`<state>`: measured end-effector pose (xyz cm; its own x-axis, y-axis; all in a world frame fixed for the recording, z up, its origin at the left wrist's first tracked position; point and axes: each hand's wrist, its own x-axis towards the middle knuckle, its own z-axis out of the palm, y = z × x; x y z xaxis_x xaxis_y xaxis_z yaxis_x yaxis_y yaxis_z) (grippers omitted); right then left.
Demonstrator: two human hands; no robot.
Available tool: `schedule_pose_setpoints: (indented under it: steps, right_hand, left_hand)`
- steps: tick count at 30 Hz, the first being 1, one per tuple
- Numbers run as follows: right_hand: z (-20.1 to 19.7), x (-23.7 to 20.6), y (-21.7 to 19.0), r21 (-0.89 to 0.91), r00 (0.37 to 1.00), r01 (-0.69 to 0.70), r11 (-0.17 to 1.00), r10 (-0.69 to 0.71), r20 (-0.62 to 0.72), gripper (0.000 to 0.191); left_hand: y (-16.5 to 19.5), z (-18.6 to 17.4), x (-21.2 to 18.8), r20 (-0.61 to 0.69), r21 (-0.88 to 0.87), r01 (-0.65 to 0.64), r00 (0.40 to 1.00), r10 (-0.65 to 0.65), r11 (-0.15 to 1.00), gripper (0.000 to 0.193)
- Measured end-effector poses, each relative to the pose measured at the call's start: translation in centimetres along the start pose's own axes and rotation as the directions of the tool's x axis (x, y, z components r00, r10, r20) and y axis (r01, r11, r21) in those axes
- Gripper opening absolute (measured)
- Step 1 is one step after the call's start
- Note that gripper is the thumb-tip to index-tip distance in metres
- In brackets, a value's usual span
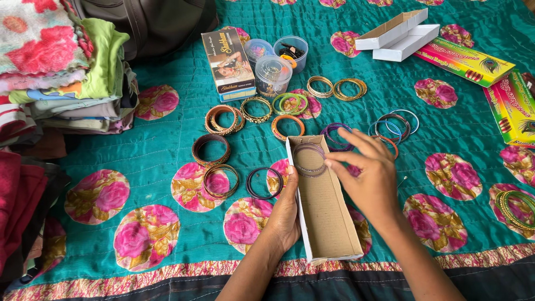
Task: The person sorts through a collection of bangles spread on a bed, stacking them into groups by hand and briefly sliding stacks onto their forearm. They then place several stacks of bangles into a long white storage box and move other boxes aside.
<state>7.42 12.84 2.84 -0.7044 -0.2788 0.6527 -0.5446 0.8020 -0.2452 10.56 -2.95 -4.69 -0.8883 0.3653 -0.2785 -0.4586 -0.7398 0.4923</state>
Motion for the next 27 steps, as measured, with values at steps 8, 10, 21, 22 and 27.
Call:
schedule_pose_setpoints:
  steps: [8, 10, 21, 22, 27]
  right_hand:
    - [-1.4, 0.5, 1.4, -0.019, 0.916, -0.363, 0.932, 0.360, 0.177, 0.017]
    - [-1.0, 0.2, 0.7, 0.010, 0.877, -0.438, 0.899, 0.425, 0.223, 0.021]
    - [0.4, -2.2, -4.0, 0.060, 0.893, -0.368, 0.928, 0.335, 0.300, 0.053]
    - [0.4, -2.3, -4.1, 0.056, 0.890, -0.374, 0.926, 0.342, 0.300, 0.053]
    - [0.1, -2.7, -4.1, 0.071, 0.880, -0.389, 0.919, 0.348, 0.324, 0.049]
  left_hand:
    - [-0.6, -0.6, 0.5, -0.088, 0.258, -0.185, 0.973, 0.214, 0.948, 0.061]
    - [-0.6, -0.9, 0.5, -0.037, 0.531, -0.374, 0.886, 0.462, 0.760, 0.059]
    - [1.7, -0.3, -0.7, -0.059, 0.908, -0.261, 0.696, 0.716, 0.329, 0.052]
    - [1.7, -0.4, -0.8, -0.026, 0.945, -0.223, 0.680, 0.733, 0.241, 0.051]
    - [1.8, -1.3, -0.5, 0.058, 0.948, -0.285, 0.601, 0.797, 0.145, 0.043]
